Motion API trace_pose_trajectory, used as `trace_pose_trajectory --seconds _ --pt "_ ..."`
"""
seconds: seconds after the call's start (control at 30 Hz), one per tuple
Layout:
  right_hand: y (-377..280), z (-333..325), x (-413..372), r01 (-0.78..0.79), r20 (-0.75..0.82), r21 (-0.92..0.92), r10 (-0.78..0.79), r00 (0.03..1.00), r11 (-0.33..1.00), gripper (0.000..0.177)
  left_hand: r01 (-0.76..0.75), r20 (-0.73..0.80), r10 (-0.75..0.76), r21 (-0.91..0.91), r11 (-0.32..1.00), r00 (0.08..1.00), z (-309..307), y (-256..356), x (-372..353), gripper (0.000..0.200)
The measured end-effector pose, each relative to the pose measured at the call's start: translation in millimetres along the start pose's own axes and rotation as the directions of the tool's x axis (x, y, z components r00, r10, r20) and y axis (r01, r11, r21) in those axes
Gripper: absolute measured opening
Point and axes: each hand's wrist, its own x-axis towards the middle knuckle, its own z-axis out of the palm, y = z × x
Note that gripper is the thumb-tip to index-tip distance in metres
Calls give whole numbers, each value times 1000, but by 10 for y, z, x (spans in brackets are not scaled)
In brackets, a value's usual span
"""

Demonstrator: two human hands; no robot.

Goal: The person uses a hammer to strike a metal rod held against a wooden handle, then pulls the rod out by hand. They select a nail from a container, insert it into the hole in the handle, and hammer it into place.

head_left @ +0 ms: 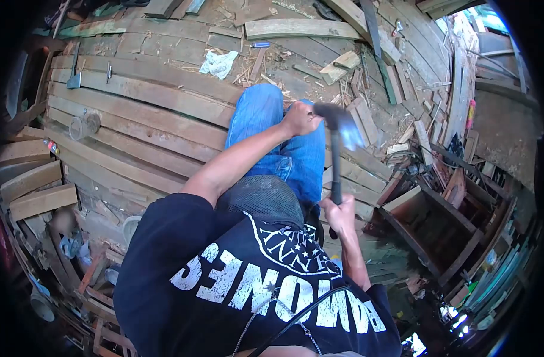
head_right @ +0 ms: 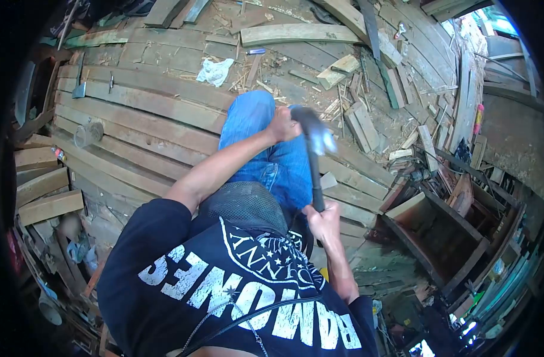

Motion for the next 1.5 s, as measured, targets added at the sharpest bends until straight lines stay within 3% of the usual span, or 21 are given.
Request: trace_pose_trajectory --seconds 0.07,0.1,0.13,0.2,0.27,0.33,0.37,0.47,0.5,0.6,0.63,0.87,0.93,0.97,1.07,1.1,1.27,1.37,1.5 --pt "96 19 39 70 -3 -97 -71 997 993 18 -159 -135 133 -200 967 982 -7 126 32 19" --pt "86 -4 30 142 4 -166 -143 990 976 18 -134 -143 103 -229 964 984 12 105 48 22" --pt "-13 -7 5 142 5 -162 -143 990 977 18 -132 -140 102 -227 965 985 -4 61 51 22" --pt "-166 -40 -113 97 -57 -33 -99 993 995 18 33 40 -33 -1 999 999 -3 -48 -38 24" --pt "-40 -30 -65 169 -49 -1 -169 984 986 19 21 3 -21 6 1000 1000 70 -165 -84 24" --pt "74 13 20 38 -12 29 -38 999 999 14 -45 -53 45 13 999 998 95 -193 -40 20" --pt "109 12 67 -25 20 -51 26 999 998 15 -101 -97 86 -155 983 992 122 -197 -20 15" --pt "22 -13 -3 21 -9 -168 -23 1000 985 18 -75 -60 64 -197 978 996 34 -127 28 11" --pt "-8 -44 -58 39 -31 -106 -43 999 994 19 -53 -120 35 -151 987 992 89 -146 15 16" --pt "-87 -115 -139 51 -71 55 -47 996 997 21 -34 -91 30 -42 999 995 123 -175 -39 22" --pt "-132 -156 -151 58 -79 36 -55 995 998 20 -31 -106 17 -126 992 994 119 -123 -13 35" --pt "66 -268 -175 122 -169 -7 -122 978 992 16 35 -2 -35 -18 999 999 -77 -42 18 33" --pt "159 -267 -202 82 -168 41 -74 983 996 15 -60 -5 59 -143 988 998 -130 39 20 31" --pt "178 -266 -222 29 -155 110 -12 988 993 14 -15 86 24 -100 995 996 -209 58 2 26" --pt "214 -286 -293 -57 -145 194 86 986 979 13 -44 53 51 -111 993 997 -270 -34 -31 28" --pt "225 -295 -291 -95 -147 202 126 981 975 13 48 126 -31 -130 990 992 -340 -11 -46 39" --pt "377 -314 -326 -104 -179 365 179 967 925 16 102 221 -108 36 994 969 -420 -235 -239 53" --pt "440 -369 -353 -130 -193 391 219 956 911 16 59 169 -65 46 997 984 -402 -296 -259 51" --pt "614 -416 -362 -119 -248 378 224 942 918 19 112 145 -113 20 994 983 -428 -50 -162 48"
